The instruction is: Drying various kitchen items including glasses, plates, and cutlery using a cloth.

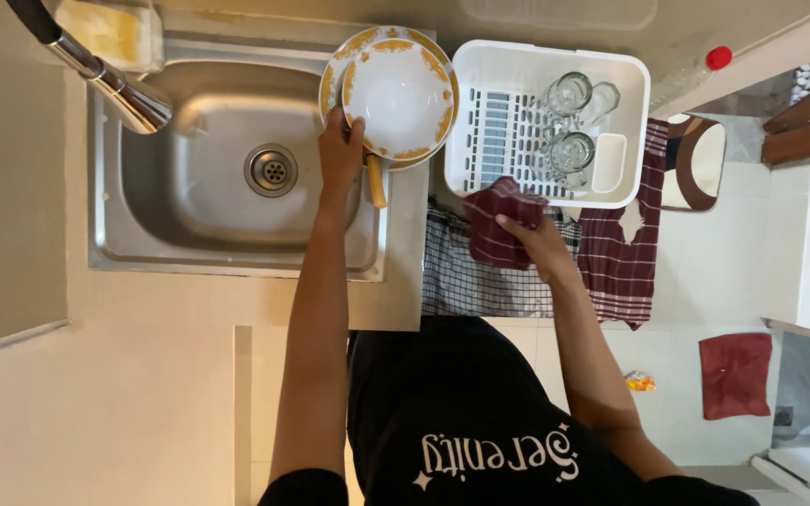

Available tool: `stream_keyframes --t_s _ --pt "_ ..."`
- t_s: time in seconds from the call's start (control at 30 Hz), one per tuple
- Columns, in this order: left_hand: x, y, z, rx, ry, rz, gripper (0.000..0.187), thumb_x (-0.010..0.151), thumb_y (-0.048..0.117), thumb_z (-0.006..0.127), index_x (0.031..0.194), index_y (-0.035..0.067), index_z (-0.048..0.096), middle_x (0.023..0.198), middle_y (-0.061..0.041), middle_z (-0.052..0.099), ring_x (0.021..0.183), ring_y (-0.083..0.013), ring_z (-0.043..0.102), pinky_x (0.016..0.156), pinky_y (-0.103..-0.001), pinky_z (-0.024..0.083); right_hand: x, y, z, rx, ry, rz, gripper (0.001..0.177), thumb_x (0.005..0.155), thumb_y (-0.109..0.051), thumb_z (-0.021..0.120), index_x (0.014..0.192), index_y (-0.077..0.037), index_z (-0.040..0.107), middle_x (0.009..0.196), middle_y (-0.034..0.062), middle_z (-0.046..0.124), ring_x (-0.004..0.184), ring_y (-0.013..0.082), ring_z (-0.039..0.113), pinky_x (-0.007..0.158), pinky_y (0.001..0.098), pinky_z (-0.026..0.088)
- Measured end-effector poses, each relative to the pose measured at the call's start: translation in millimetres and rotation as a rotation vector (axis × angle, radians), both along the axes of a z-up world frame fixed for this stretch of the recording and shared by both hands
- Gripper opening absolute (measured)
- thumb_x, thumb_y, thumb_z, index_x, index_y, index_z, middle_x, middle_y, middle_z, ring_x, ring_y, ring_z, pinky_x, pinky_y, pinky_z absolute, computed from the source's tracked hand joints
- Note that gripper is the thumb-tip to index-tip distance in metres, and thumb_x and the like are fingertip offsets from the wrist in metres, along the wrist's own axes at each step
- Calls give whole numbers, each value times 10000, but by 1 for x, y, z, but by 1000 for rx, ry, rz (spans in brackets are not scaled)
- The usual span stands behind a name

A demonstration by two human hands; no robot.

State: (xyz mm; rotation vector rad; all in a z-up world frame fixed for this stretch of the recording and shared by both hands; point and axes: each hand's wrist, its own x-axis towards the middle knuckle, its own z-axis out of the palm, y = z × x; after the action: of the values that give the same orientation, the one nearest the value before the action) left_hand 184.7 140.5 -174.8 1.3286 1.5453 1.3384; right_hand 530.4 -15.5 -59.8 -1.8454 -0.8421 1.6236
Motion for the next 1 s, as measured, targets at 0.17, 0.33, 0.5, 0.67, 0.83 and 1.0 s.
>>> stream_keyframes --t_s 0.17,0.33,0.5,0.67,0.83,1.0 --pt "-1 -13 33 -80 -74 -34 191 1004 184 662 1069 31 568 691 -45 613 559 -137 643 496 -315 534 23 -3 10 104 -23 45 550 819 -261 803 1272 4 641 1131 173 744 1058 290 727 938 422 585" --pt "-5 -12 11 -79 -44 -9 210 1010 189 668 1086 22 566 690 -42 574 585 -133 580 525 -313 502 -3 19 66 46 -450 205 592 864 -465 752 1187 28 695 980 202 753 910 326 765 821 444 626" --pt "-2 -12 19 -54 -117 -13 198 1022 183 655 1123 27 589 730 -31 609 620 -104 592 546 -296 505 -23 66 64 533 -1113 288 1056 945 -702 733 1288 242 408 1240 495 510 980 552 660 777 546 576" --pt "1 -11 20 -70 -216 22 218 1007 179 653 1159 31 601 749 -28 637 617 -96 616 528 -278 526 -48 138 46 609 -959 161 1097 986 -693 740 1454 134 191 1375 437 464 1085 546 653 864 543 585" --pt "1 -8 4 -118 -307 72 200 1005 168 649 1142 24 625 750 -33 653 602 -94 641 519 -276 541 -37 188 -57 431 -954 377 735 1000 -426 671 1564 -80 352 1399 269 547 1026 429 702 859 520 577" --pt "9 -10 15 -39 -467 98 220 1002 154 641 1180 25 643 809 -14 656 670 -74 612 578 -256 529 -61 196 -74 352 -479 411 439 945 -392 770 1083 25 772 885 170 753 789 291 731 775 415 563"
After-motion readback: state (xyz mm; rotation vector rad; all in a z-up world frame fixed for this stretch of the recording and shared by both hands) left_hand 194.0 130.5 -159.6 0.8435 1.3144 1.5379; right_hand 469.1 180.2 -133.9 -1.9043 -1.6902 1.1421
